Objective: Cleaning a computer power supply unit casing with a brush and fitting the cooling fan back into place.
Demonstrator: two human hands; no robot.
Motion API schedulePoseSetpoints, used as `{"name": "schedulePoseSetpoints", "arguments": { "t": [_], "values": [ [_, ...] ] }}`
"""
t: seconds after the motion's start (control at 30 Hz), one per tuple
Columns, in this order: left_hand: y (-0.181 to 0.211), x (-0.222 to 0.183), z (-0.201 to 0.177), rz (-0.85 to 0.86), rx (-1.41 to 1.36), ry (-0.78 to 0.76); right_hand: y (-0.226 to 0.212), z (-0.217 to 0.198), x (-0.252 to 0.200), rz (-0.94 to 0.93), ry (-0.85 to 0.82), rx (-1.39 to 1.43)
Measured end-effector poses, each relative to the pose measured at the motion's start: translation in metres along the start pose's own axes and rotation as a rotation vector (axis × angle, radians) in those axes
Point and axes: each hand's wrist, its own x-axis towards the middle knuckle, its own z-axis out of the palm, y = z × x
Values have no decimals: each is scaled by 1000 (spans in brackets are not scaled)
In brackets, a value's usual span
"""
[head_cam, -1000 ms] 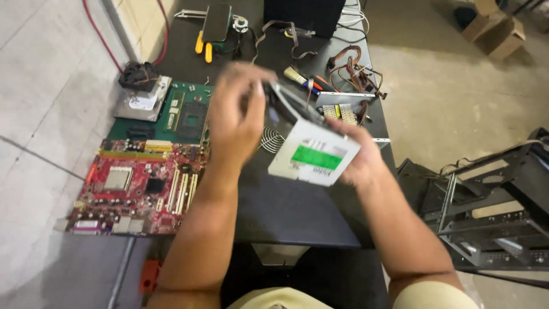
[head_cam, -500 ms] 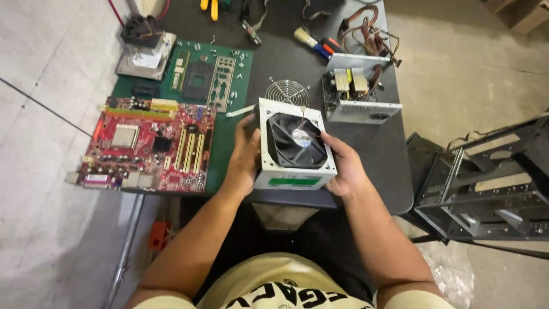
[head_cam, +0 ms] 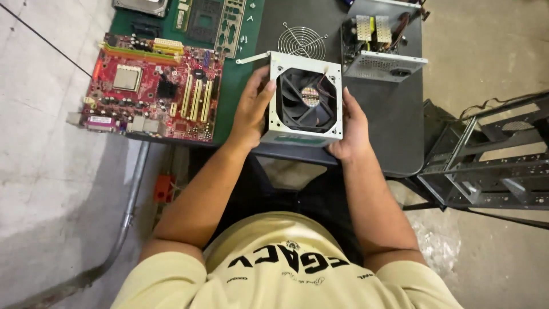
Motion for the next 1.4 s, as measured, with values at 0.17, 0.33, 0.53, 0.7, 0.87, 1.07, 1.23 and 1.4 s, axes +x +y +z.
{"name": "schedulePoseSetpoints", "arguments": {
  "t": [0.17,0.33,0.53,0.7,0.87,1.07,1.23,1.4],
  "values": [
    [-10,11,-4,23,95,30,-2,0,-4,-60,119,-140],
    [-4,-2,1,34,168,112,-2,-8,-11,-106,174,-190],
    [-12,5,-14,-128,-97,88,-22,-14,-5,-111,96,-426],
    [15,12,-10,-290,-283,181,-31,-33,7,-31,90,-404],
    [42,8,-5,-257,-297,99,-37,-4,-15,-127,69,-578],
    [79,3,2,-344,-457,73,-59,24,-38,-383,-64,-811],
    [85,8,9,-415,-530,109,-82,43,-57,-648,-234,-1412],
    [56,16,-2,-493,-437,136,-87,44,-42,-1071,-751,-1850]
  ]
}}
